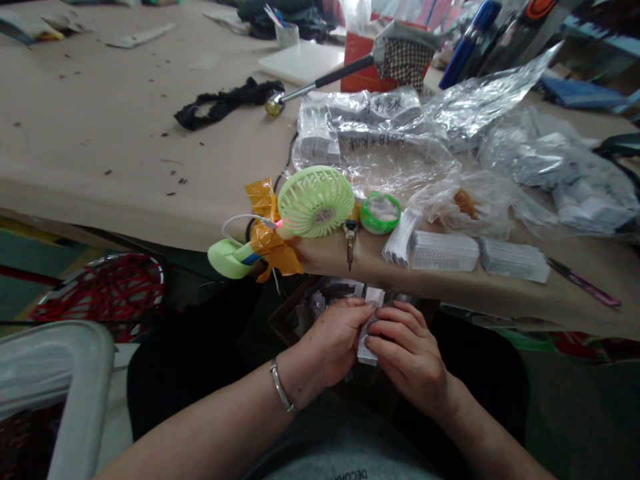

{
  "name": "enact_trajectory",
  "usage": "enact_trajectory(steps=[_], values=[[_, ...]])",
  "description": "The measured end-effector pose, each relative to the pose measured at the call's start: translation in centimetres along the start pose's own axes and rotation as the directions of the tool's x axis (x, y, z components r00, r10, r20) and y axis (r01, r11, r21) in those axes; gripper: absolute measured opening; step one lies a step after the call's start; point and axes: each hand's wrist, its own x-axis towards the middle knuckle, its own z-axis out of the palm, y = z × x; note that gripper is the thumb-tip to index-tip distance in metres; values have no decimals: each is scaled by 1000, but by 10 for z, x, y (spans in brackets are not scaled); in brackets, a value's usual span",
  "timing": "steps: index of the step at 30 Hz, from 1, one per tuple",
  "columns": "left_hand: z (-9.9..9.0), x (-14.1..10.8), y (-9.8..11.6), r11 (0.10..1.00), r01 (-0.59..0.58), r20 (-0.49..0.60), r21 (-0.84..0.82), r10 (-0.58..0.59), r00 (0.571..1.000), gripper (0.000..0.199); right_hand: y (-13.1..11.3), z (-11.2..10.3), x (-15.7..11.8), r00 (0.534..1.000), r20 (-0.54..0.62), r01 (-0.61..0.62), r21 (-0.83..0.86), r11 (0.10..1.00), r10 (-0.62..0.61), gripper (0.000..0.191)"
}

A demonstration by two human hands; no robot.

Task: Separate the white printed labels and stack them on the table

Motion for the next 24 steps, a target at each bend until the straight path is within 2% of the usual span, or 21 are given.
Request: enact_trajectory(steps=[3, 8, 13, 15, 17, 19, 20, 21, 23, 24], values=[[0, 0, 0, 1000, 4, -12, -17, -4, 1000, 12, -1, -2, 3, 1000, 18, -2, 1, 1000, 2, 18], [1, -2, 1, 997, 8, 26, -74, -6, 1000, 17, -2, -1, 5, 1000, 30, -8, -8, 1000, 8, 18], [-2, 0, -1, 999, 35, 63, -37, -33, 997, 15, -2, -2, 0, 999, 55, -8, 67, 998, 4, 22], [-2, -1, 0, 999, 43, 63, -17, -42, 997, 13, -1, -4, -3, 997, 23, -74, 158, 985, 72, 27], [-2, -3, 2, 997, 74, 78, 33, -77, 994, 16, 4, -5, -7, 965, -53, -233, 291, 928, 259, 24], [-3, -7, 4, 986, 130, 130, 104, -143, 981, 20, 13, -6, -9, 875, -28, -414, 475, 777, 484, 19], [-3, -8, 5, 979, 152, 162, 137, -173, 971, 21, 18, -6, -9, 827, 60, -487, 575, 658, 560, 21], [-4, -9, 5, 973, 165, 193, 161, -195, 961, 22, 23, -6, -9, 787, 194, -546, 662, 514, 586, 28], [-6, -11, 3, 964, 180, 246, 194, -226, 943, 25, 31, -4, -7, 718, 483, -640, 741, 204, 501, 46], [-6, -11, 2, 962, 182, 263, 203, -233, 936, 26, 34, -2, -5, 689, 582, -671, 737, 76, 432, 51]])
